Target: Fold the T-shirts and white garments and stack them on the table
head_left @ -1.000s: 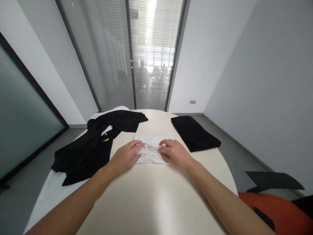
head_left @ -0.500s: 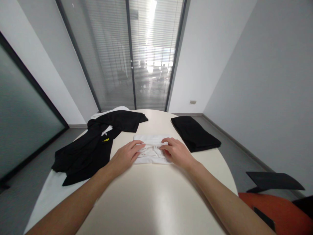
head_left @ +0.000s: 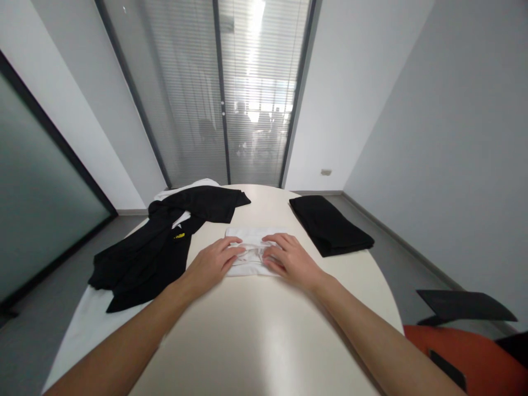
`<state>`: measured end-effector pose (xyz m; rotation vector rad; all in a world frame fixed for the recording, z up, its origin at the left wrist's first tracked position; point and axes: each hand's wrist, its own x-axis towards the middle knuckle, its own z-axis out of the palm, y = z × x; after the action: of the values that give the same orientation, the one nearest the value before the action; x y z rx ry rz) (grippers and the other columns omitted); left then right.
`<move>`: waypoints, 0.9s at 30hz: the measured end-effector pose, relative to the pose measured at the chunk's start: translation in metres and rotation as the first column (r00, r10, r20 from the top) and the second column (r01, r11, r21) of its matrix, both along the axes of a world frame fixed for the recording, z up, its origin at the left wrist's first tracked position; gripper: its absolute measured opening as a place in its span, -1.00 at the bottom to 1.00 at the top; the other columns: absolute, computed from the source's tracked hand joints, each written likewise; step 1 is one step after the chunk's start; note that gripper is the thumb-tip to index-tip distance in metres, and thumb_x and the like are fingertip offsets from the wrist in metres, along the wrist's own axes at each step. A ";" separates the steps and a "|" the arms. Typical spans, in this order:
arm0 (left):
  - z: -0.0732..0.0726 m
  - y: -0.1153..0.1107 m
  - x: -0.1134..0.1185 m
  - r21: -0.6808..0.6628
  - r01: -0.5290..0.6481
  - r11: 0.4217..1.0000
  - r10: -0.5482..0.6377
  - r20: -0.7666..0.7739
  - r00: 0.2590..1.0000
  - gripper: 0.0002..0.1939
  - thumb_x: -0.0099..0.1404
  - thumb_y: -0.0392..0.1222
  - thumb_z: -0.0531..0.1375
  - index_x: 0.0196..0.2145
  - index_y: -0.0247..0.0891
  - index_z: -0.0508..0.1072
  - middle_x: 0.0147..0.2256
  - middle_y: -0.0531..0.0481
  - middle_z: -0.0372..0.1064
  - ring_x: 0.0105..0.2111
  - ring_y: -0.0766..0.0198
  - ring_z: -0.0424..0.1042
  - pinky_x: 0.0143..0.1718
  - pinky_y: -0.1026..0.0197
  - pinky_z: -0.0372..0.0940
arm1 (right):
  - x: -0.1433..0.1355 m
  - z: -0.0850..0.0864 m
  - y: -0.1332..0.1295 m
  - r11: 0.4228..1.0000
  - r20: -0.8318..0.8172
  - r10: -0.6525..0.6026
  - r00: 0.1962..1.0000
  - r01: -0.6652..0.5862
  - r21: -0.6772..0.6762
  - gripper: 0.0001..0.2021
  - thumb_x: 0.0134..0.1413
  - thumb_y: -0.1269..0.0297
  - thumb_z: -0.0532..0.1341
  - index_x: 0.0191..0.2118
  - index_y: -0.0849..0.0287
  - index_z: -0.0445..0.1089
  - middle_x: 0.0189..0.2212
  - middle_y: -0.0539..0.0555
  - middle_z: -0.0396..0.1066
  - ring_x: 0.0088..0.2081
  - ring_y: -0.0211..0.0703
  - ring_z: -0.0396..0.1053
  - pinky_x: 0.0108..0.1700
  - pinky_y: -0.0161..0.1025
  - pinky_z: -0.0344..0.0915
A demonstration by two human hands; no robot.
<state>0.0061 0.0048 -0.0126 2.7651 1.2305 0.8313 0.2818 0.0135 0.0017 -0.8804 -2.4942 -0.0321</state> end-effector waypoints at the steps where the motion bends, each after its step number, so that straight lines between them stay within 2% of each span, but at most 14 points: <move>1: 0.001 0.000 0.000 0.007 -0.008 1.000 0.008 -0.010 1.000 -0.70 0.41 -0.31 0.07 0.02 -0.15 0.47 0.10 -0.09 0.35 0.03 0.18 0.42 0.08 0.10 0.35 | 0.001 0.001 -0.001 1.000 0.001 -0.003 1.000 0.003 0.001 -0.88 0.28 0.23 0.21 -0.16 0.11 0.46 0.09 0.17 0.37 0.09 0.02 0.27 0.11 0.00 0.19; 5: 0.005 -0.002 0.000 0.040 -0.050 0.998 0.052 -0.063 0.997 -0.73 0.39 -0.26 0.13 0.01 -0.15 0.48 0.09 -0.10 0.36 -0.01 0.14 0.43 0.04 0.06 0.37 | 0.003 0.000 0.001 0.998 0.015 -0.056 0.998 0.056 0.026 -0.84 0.15 0.37 0.26 -0.14 0.13 0.46 0.11 0.19 0.36 0.12 0.08 0.23 0.12 0.04 0.20; 7: 0.006 -0.002 0.000 0.053 -0.066 0.996 0.071 -0.090 0.993 -0.73 0.37 -0.24 0.16 0.01 -0.15 0.47 0.10 -0.11 0.36 -0.01 0.12 0.42 0.04 0.03 0.37 | 0.003 -0.002 0.002 0.995 0.023 -0.094 0.995 0.093 0.040 -0.84 0.15 0.39 0.25 -0.14 0.13 0.48 0.10 0.20 0.37 0.11 0.09 0.24 0.09 0.04 0.22; 9: 0.006 -0.002 -0.001 0.058 -0.078 0.995 0.084 -0.107 0.991 -0.72 0.35 -0.25 0.17 0.01 -0.15 0.47 0.10 -0.11 0.36 -0.01 0.10 0.42 0.03 0.02 0.37 | 0.001 -0.003 0.002 0.992 0.026 -0.119 0.993 0.118 0.042 -0.90 0.21 0.32 0.24 -0.20 0.12 0.51 0.08 0.20 0.39 0.09 0.09 0.26 0.06 0.04 0.23; 12: 0.007 -0.001 -0.001 0.051 -0.088 0.995 0.092 -0.086 0.992 -0.76 0.38 -0.28 0.12 -0.04 -0.16 0.47 0.06 -0.08 0.40 -0.02 0.13 0.43 0.02 0.06 0.37 | -0.004 -0.004 -0.001 0.994 0.021 -0.106 0.994 0.105 0.020 -0.84 0.28 0.20 0.21 -0.22 0.09 0.54 0.07 0.18 0.39 0.09 0.06 0.27 0.06 0.02 0.24; 15: 0.008 -0.001 0.000 0.050 -0.071 0.996 0.074 -0.053 0.996 -0.79 0.43 -0.27 0.05 -0.13 -0.18 0.48 -0.02 -0.07 0.45 -0.05 0.18 0.43 0.02 0.10 0.36 | -0.008 -0.004 -0.004 0.997 0.015 -0.076 0.997 0.076 -0.005 -0.80 0.30 0.17 0.20 -0.09 0.04 0.54 0.10 0.17 0.37 0.10 0.04 0.27 0.11 0.02 0.23; 19: 0.007 -0.001 0.001 0.075 -0.028 0.997 0.037 -0.118 0.992 -0.77 0.40 -0.33 0.07 -0.28 -0.16 0.52 0.02 -0.05 0.42 -0.04 0.16 0.40 -0.03 0.11 0.36 | -0.010 -0.006 -0.004 0.996 0.008 -0.081 0.997 0.082 -0.029 -0.73 0.25 0.14 0.25 0.02 0.05 0.50 0.12 0.18 0.36 0.12 0.05 0.26 0.15 0.05 0.20; 23: 0.004 0.001 0.000 0.088 -0.016 0.996 0.030 -0.159 0.987 -0.76 0.42 -0.31 0.08 -0.17 -0.11 0.54 0.06 -0.06 0.38 -0.04 0.13 0.39 -0.03 0.07 0.35 | -0.008 -0.008 -0.002 0.998 0.000 -0.063 0.998 0.063 -0.025 -0.82 0.28 0.21 0.21 -0.10 0.06 0.54 0.08 0.15 0.40 0.10 0.03 0.27 0.14 0.03 0.20; 27: 0.003 0.001 0.003 0.109 -0.015 0.994 0.030 -0.142 0.989 -0.78 0.43 -0.24 0.09 -0.10 -0.13 0.53 0.04 -0.09 0.39 -0.07 0.15 0.39 -0.02 0.07 0.34 | -0.008 -0.007 -0.001 0.997 -0.024 -0.072 0.997 0.072 -0.015 -0.84 0.28 0.27 0.21 -0.14 0.07 0.54 0.04 0.15 0.42 0.08 0.02 0.29 0.13 0.03 0.20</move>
<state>0.0090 0.0056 -0.0098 2.9494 1.2769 0.7321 0.2739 0.0122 -0.0052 -0.9702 -2.4423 -0.0282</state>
